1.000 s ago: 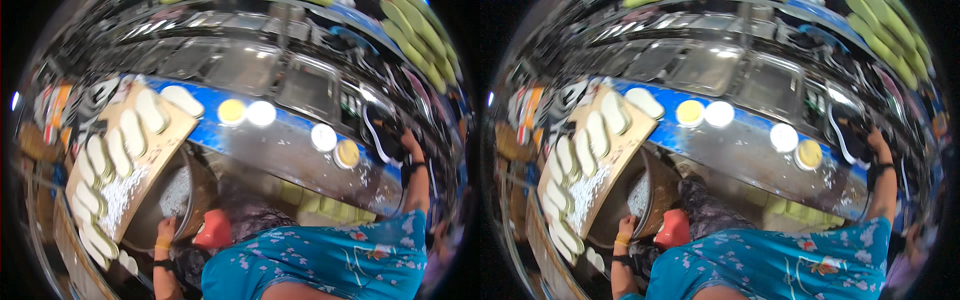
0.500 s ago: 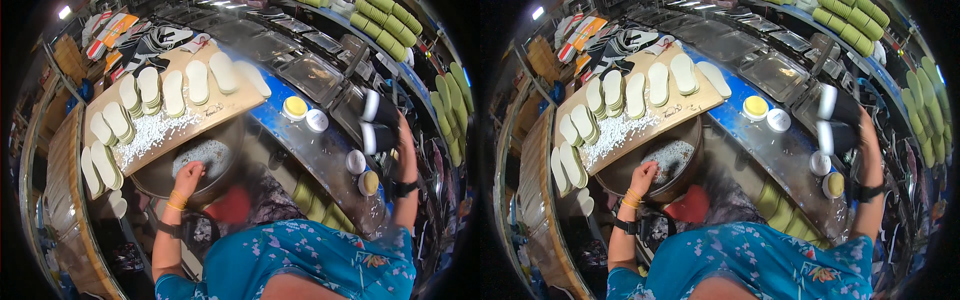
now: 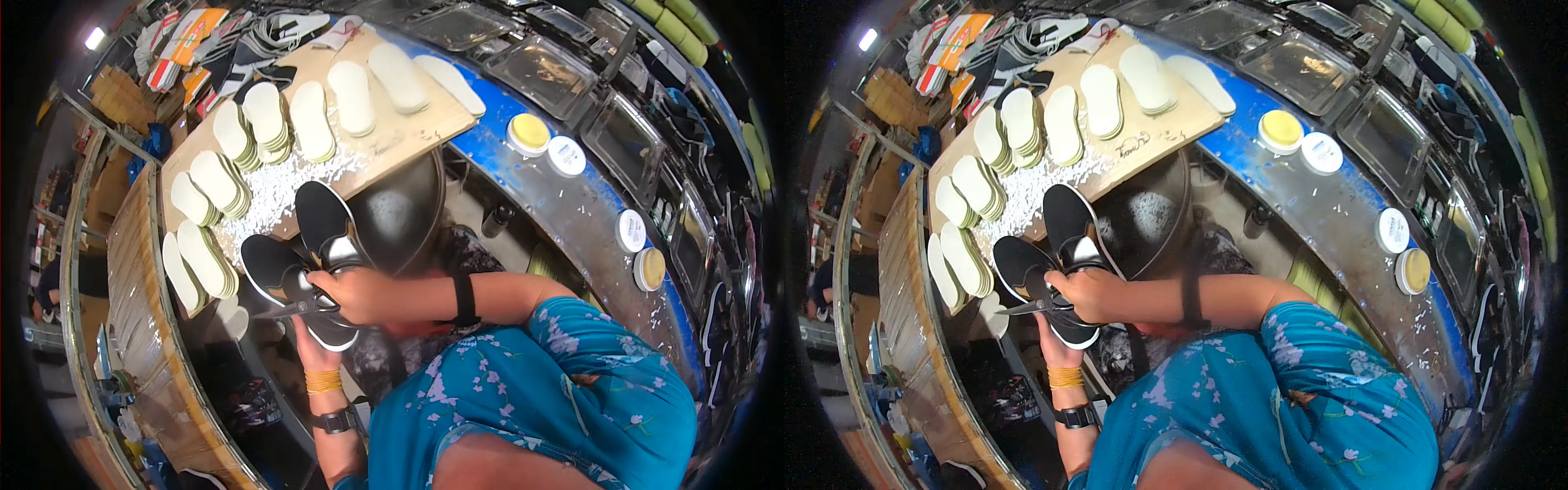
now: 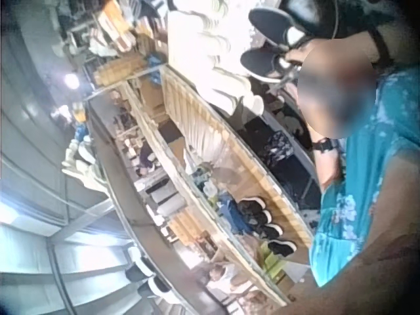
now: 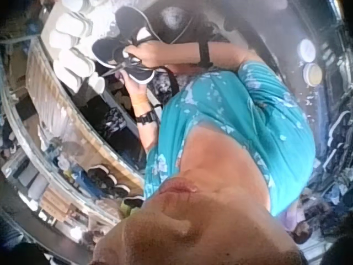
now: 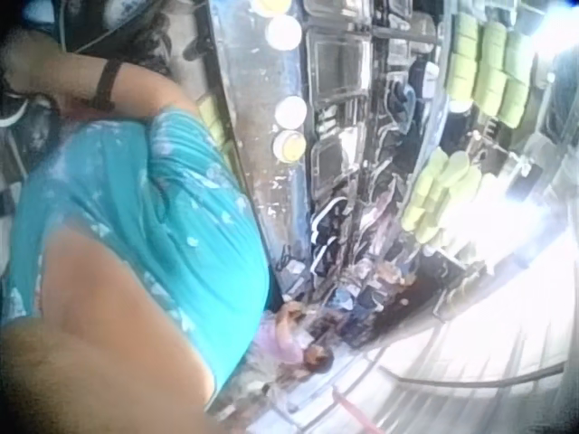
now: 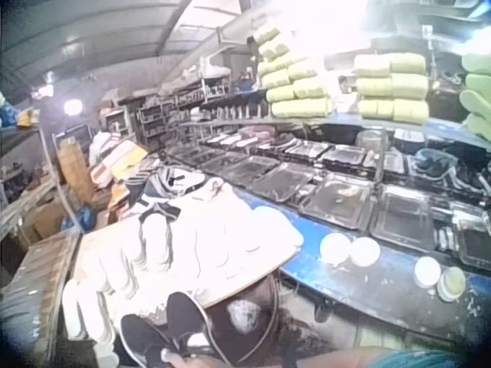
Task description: Inserting insoles into shoes and trimming excess threads in a shoe factory.
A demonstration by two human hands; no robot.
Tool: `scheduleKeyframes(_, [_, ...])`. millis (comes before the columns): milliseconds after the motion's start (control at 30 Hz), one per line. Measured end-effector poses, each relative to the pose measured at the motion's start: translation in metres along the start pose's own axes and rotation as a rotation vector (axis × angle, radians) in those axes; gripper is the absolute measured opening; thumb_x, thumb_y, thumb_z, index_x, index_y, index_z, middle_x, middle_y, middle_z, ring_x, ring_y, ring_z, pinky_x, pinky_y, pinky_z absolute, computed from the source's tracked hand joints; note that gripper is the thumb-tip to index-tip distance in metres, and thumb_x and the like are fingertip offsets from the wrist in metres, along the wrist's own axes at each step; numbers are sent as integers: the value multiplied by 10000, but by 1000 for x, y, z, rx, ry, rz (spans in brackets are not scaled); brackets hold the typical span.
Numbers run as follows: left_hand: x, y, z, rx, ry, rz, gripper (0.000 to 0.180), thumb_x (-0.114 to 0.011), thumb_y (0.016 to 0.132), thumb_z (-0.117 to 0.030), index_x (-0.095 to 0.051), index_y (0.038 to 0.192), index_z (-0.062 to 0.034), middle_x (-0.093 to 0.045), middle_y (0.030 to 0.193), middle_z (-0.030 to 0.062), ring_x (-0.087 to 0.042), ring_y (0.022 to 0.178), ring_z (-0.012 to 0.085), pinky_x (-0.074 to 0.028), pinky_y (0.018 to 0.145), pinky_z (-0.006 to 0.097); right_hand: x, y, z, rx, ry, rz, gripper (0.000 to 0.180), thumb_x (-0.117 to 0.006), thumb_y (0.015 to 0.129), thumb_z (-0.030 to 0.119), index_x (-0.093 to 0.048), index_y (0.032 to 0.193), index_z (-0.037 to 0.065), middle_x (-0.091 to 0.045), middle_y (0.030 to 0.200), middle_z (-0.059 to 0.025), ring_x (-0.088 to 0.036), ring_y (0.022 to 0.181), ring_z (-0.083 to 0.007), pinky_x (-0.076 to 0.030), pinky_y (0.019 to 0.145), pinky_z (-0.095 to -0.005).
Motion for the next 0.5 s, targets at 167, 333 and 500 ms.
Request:
scheduleKeyframes(167, [-26, -15, -30, -242, 280, 84, 497, -385, 916, -396, -370, 1259, -38, -474, 1220, 97, -474, 1104, 235, -372, 953, 377, 37, -19, -9, -101, 343, -265, 657, -608, 662, 32, -325, 1251, 93, -559, 1000, -211, -587, 909, -320, -477, 736, -373])
scheduleKeyframes(333, [-91, 6, -12, -154, 537, 245, 427, -400, 917, -258, -358, 1267, -17, -458, 1230, 106, -464, 1116, 219, -359, 955, 370, 91, -59, -48, -398, 558, -423, 680, -634, 634, 0, -375, 1256, 86, -538, 1040, -90, -558, 904, -217, -424, 820, -289])
scheduleKeyframes(500, [-77, 41, 4, -26, 899, 9, 373, -494, 895, -208, -449, 1202, 1, -533, 1096, 46, -513, 977, 112, -436, 798, 240, 112, -82, -97, -546, 430, -512, 649, -598, 626, -11, -386, 1235, 66, -606, 842, -124, -595, 799, -265, -450, 741, -330])
Point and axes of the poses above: each hand's wrist, its own y-axis towards the middle knuckle, its own x-axis out of the back of the hand, z = x × y, the point moved 7 cm from there along y, towards the middle knuckle
